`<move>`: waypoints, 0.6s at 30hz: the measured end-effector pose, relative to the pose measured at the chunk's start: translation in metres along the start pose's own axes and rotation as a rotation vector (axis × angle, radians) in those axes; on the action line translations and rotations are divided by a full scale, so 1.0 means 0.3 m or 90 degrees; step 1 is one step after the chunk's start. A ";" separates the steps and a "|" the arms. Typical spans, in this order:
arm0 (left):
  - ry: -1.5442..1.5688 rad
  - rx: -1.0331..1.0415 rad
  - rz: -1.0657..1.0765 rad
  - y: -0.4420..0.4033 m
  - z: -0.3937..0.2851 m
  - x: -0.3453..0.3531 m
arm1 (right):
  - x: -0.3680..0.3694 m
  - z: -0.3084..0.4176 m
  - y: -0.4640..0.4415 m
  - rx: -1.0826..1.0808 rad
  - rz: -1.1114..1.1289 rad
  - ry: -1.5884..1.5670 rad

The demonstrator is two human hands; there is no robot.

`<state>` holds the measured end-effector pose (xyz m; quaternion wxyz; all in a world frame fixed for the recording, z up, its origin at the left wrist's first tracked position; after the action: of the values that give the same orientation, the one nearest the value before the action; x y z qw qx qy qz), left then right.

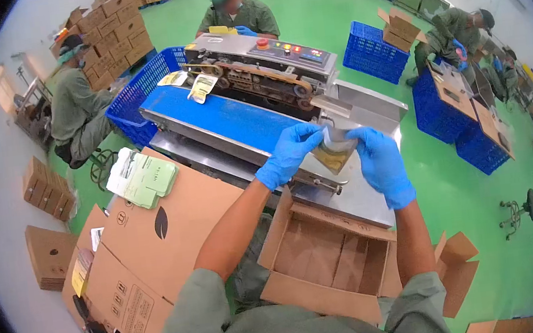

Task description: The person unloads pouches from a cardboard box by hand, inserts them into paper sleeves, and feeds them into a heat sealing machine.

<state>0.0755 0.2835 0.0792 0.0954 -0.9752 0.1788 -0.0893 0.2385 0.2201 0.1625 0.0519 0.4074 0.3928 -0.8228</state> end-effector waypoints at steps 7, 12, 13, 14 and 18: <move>0.022 0.007 -0.148 -0.046 0.202 -0.082 | 0.221 -0.219 0.022 0.045 -0.103 -0.098; 0.080 -0.028 -0.165 -0.037 0.277 -0.105 | 0.292 -0.242 0.122 0.241 -0.286 -0.293; 0.080 -0.031 -0.157 -0.040 0.268 -0.091 | 0.319 -0.264 0.134 0.265 -0.301 -0.286; 0.077 0.010 -0.173 -0.039 0.244 -0.088 | 0.343 -0.283 0.152 0.297 -0.302 -0.252; 0.122 0.049 -0.213 -0.049 0.168 -0.056 | 0.334 -0.269 0.115 0.274 -0.363 -0.269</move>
<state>0.0756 0.3109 0.0313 0.0988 -0.9740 0.0191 -0.2031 0.2369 0.2756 0.0414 -0.1849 0.1056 0.2898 -0.9331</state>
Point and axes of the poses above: each hand's wrist, its own y-axis away from the middle knuckle, its own x-axis out of the palm, z = x × y, the point moved 6 cm from there along -y, towards the middle knuckle, and after that the axes turned 5 degrees about -x, right-handed, at the moved point
